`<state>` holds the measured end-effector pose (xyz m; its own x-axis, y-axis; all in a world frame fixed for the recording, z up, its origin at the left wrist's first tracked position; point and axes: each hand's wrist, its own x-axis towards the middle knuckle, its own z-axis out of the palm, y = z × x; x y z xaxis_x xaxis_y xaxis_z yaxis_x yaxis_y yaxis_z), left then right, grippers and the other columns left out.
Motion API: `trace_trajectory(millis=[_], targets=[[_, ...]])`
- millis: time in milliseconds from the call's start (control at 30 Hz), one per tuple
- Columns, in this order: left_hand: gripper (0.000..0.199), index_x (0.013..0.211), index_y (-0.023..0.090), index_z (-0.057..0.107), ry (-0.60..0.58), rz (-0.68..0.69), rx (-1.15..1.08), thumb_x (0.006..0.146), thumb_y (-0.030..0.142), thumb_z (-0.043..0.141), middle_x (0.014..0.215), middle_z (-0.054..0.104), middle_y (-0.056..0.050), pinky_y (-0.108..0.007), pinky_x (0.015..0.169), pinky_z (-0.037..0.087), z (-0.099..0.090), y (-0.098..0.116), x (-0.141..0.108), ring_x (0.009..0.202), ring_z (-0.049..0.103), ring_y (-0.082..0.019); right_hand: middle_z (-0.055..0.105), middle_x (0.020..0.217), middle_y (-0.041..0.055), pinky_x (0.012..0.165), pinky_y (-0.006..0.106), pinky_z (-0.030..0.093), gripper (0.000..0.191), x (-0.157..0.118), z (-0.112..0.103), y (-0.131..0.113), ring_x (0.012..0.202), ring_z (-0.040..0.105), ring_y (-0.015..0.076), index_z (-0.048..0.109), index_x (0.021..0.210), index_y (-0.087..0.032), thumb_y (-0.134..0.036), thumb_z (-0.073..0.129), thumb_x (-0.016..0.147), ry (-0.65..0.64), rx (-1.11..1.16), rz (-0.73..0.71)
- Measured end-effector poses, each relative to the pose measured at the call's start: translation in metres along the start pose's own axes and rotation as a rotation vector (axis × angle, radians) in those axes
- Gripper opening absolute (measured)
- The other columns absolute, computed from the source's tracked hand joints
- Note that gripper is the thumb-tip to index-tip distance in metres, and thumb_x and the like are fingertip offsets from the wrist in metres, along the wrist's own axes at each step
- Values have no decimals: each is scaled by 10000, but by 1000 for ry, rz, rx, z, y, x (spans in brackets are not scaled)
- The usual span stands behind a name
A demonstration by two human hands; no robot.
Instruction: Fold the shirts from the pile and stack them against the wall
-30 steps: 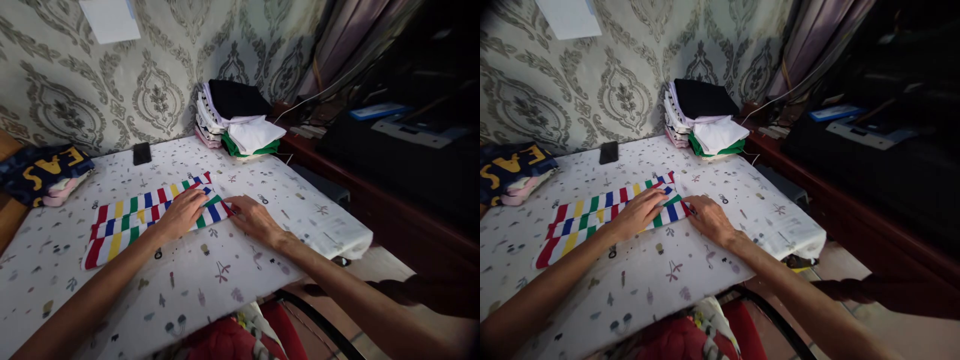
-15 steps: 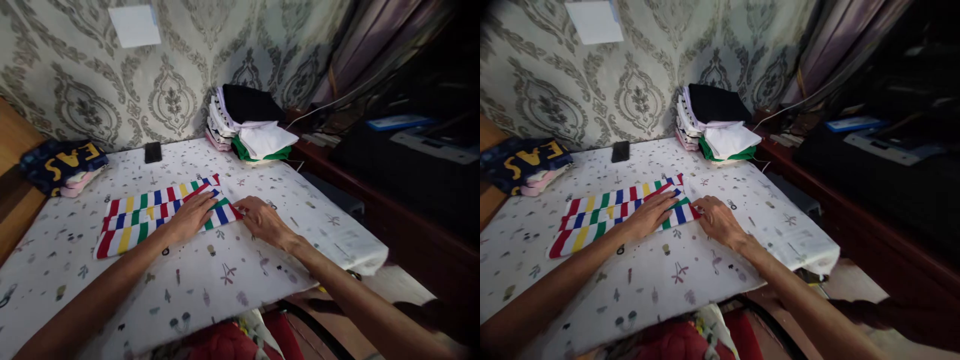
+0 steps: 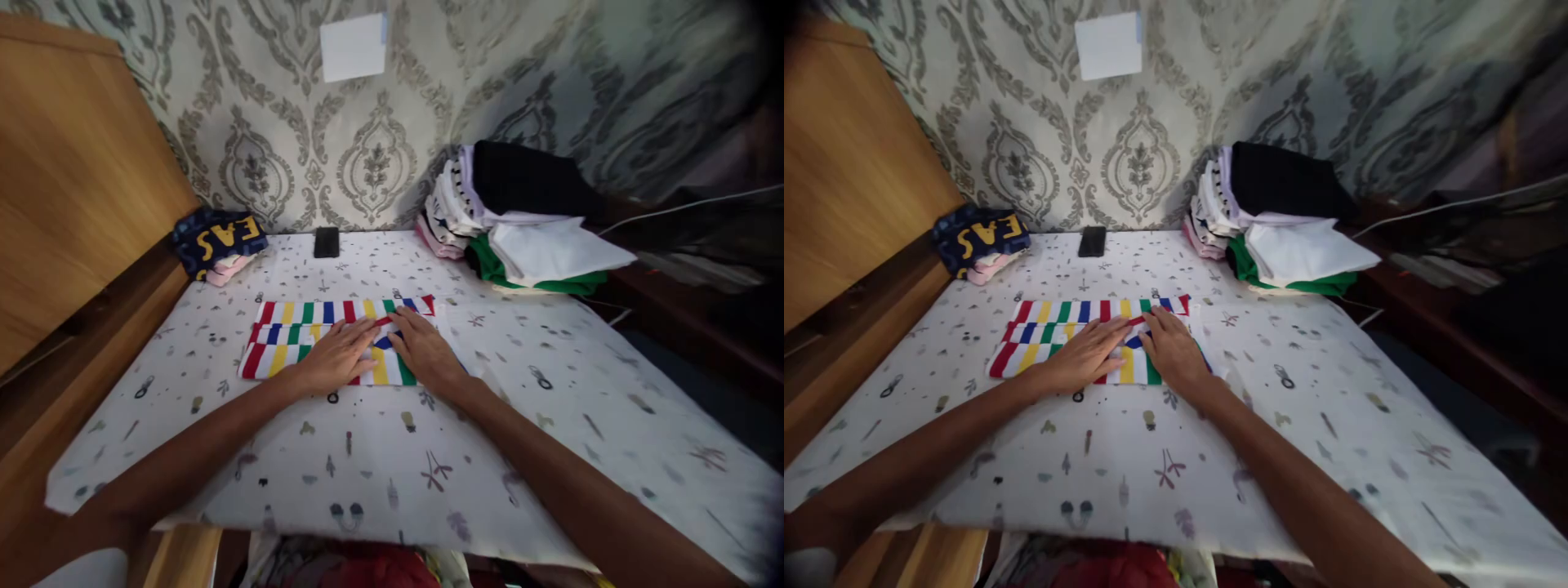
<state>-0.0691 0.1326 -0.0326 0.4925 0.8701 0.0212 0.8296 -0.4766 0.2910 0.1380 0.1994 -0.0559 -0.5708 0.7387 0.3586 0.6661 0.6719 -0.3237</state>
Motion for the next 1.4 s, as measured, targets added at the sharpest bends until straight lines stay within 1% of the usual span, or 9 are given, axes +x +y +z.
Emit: trace_trajectory(millis=[267,433,633,800,1000,1100,1167,1267,1400], targets=[[655,1583,194,293,22,-324,54,1039,555,233,1686,211,-84,-478,1268,100,-24,-59,-62,1568,130,-229,517,1503,168,1175,512,394,526,-6,7,6,1432,440,302,546,1425,-157,-424,309,1039,-13,-137,-36],[602,1520,195,418,103,-360,111,1031,512,264,1663,291,-74,-471,1263,144,-28,-83,-80,1557,184,-239,509,1510,174,1171,508,402,540,-5,8,7,1425,449,308,557,1419,-146,-435,305,1039,-18,-149,-29],[600,1462,151,480,222,-396,95,1022,498,267,1610,394,-123,-454,1238,244,-29,-97,-90,1519,294,-247,504,1509,192,1174,500,399,569,-6,6,5,1427,444,314,565,1412,-114,-444,285,1043,-32,-163,-32],[607,1495,162,433,258,-516,105,1025,491,233,1633,350,-126,-481,1243,215,-37,-108,-91,1531,268,-250,518,1502,177,1161,492,413,580,-6,6,5,1421,454,309,560,1423,-130,-454,263,1044,-19,-176,-39],[703,1595,180,262,104,-465,98,1009,567,229,1680,212,-113,-523,1251,130,-40,-107,-78,1564,145,-270,443,1568,173,1196,539,322,590,5,11,1,1482,363,305,477,1496,-130,-446,292,1034,-13,-242,-77],[769,1595,166,256,14,-459,45,977,623,284,1685,178,-132,-562,1243,99,-40,-107,-76,1565,124,-300,467,1550,176,1181,559,322,597,10,13,6,1465,392,310,479,1491,-155,-484,285,1032,-51,-255,-74],[761,1575,174,302,38,-451,-29,965,628,313,1680,208,-133,-559,1241,107,-42,-111,-78,1560,153,-306,492,1528,184,1175,572,322,585,11,11,4,1452,409,319,502,1468,-155,-485,294,1031,-78,-243,-54],[651,1489,182,439,211,-452,-174,975,563,317,1600,406,-136,-460,1215,260,-49,-127,-78,1477,366,-276,478,1528,211,1170,598,320,547,13,6,-20,1462,378,348,524,1441,-124,-436,346,1029,-50,-188,-24],[454,1215,143,641,365,-532,-176,918,401,414,1254,666,-142,-393,1042,448,-59,-153,-70,1163,610,-265,585,1383,200,1068,497,465,362,18,3,-102,1307,525,324,644,1265,-128,-327,477,1013,-130,-53,-226]])
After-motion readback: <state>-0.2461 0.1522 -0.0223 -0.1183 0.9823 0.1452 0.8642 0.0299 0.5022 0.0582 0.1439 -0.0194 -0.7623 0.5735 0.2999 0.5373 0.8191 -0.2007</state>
